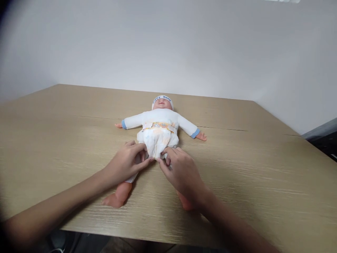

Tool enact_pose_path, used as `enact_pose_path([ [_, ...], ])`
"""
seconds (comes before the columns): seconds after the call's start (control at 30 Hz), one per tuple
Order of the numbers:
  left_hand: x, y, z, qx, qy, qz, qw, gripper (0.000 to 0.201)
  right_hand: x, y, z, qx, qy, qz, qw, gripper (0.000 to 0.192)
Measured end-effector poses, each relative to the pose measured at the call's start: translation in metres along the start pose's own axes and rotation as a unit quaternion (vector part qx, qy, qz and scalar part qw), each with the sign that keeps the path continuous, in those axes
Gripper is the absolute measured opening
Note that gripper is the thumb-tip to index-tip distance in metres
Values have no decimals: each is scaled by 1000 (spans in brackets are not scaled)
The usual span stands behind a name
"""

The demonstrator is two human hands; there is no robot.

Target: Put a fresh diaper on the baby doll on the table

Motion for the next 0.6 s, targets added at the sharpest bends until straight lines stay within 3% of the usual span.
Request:
enact_pose_path([
  [0.37,-3,2,-2,-4,-41,8,999,29,-6,3,-6,-13,-14,19,1000,15],
  [0.6,0,1,-1,-9,-23,3,1000,32,-6,3,-7,-2,5,22,1000,14],
])
Point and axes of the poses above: each hand's wrist, its own x-axis towards the middle knuckle, its own z-axis out of the back of the hand, y = z × x, the point moved 4 cm from there along x, towards the middle knuckle, and after that the axes turned 5 degrees about y, right-handed, at the moved point
